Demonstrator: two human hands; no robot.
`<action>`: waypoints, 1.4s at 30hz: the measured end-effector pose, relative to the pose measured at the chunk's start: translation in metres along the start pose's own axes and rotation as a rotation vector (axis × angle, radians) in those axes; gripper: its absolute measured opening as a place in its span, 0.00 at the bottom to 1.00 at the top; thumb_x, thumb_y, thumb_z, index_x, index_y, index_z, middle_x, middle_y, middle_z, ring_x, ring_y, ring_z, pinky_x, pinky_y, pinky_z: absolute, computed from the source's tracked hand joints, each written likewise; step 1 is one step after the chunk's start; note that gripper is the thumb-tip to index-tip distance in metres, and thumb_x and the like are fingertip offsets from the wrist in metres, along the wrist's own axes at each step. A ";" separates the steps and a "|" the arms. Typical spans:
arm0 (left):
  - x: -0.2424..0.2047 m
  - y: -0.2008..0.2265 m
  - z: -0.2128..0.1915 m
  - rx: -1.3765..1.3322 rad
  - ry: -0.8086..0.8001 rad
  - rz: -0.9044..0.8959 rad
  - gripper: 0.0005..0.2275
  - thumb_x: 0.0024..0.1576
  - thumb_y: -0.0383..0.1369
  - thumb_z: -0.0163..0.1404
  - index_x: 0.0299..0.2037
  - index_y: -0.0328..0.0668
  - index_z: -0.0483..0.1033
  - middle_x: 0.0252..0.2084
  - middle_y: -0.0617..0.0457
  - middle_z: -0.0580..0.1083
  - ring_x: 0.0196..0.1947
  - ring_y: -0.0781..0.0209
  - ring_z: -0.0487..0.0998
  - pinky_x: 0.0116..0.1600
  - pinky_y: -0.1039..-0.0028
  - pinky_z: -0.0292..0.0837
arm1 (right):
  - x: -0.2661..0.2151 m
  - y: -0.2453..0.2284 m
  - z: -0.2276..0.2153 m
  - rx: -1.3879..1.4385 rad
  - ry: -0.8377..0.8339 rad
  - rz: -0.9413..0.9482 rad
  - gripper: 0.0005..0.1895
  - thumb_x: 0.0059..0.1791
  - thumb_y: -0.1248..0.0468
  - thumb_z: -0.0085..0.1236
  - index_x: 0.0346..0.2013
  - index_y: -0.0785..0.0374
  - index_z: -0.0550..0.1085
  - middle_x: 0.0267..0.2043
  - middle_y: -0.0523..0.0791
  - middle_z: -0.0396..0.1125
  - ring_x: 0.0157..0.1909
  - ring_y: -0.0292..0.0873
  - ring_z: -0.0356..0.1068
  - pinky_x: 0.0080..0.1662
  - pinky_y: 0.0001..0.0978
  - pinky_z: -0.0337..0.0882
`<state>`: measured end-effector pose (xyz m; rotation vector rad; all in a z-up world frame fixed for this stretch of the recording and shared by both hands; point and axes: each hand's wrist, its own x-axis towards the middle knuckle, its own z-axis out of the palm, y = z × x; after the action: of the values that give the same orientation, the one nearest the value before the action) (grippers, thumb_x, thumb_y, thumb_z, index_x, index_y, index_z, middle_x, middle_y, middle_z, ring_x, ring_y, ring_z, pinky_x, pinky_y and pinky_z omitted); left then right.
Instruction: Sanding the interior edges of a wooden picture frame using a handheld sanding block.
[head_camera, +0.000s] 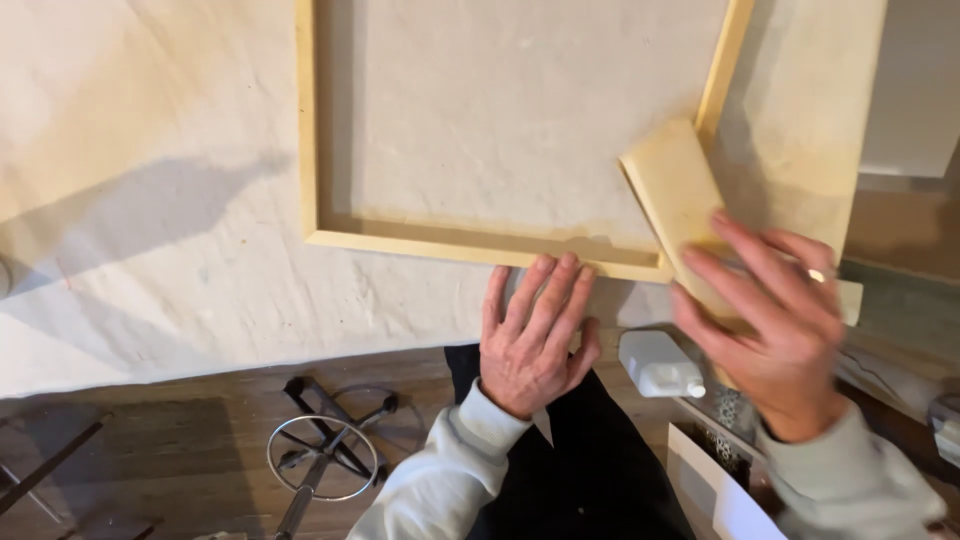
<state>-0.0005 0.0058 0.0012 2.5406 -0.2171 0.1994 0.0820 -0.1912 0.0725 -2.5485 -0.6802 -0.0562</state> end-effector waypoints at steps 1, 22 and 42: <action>-0.001 -0.001 0.002 -0.013 -0.003 0.011 0.24 0.59 0.36 0.56 0.67 0.42 0.72 0.70 0.50 0.68 0.73 0.52 0.65 0.76 0.48 0.55 | -0.003 -0.002 0.000 -0.013 0.002 0.011 0.17 0.41 0.69 0.71 0.44 0.64 0.80 0.56 0.51 0.72 0.54 0.53 0.70 0.57 0.47 0.69; 0.001 0.002 0.010 -0.039 0.016 0.042 0.24 0.60 0.35 0.56 0.67 0.43 0.71 0.69 0.50 0.68 0.73 0.53 0.65 0.77 0.48 0.55 | -0.016 0.005 -0.008 -0.063 -0.001 -0.116 0.12 0.40 0.70 0.71 0.38 0.64 0.81 0.54 0.49 0.72 0.50 0.54 0.71 0.54 0.45 0.70; -0.008 -0.001 0.012 -0.053 0.016 0.008 0.22 0.60 0.35 0.58 0.63 0.36 0.74 0.68 0.46 0.70 0.72 0.49 0.66 0.75 0.51 0.57 | -0.072 0.023 -0.029 0.098 -0.077 -0.222 0.08 0.44 0.66 0.69 0.37 0.55 0.81 0.53 0.42 0.73 0.58 0.52 0.72 0.55 0.51 0.71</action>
<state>-0.0068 0.0007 -0.0105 2.4851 -0.2240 0.2142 0.0324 -0.2552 0.0754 -2.3826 -0.9696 0.0005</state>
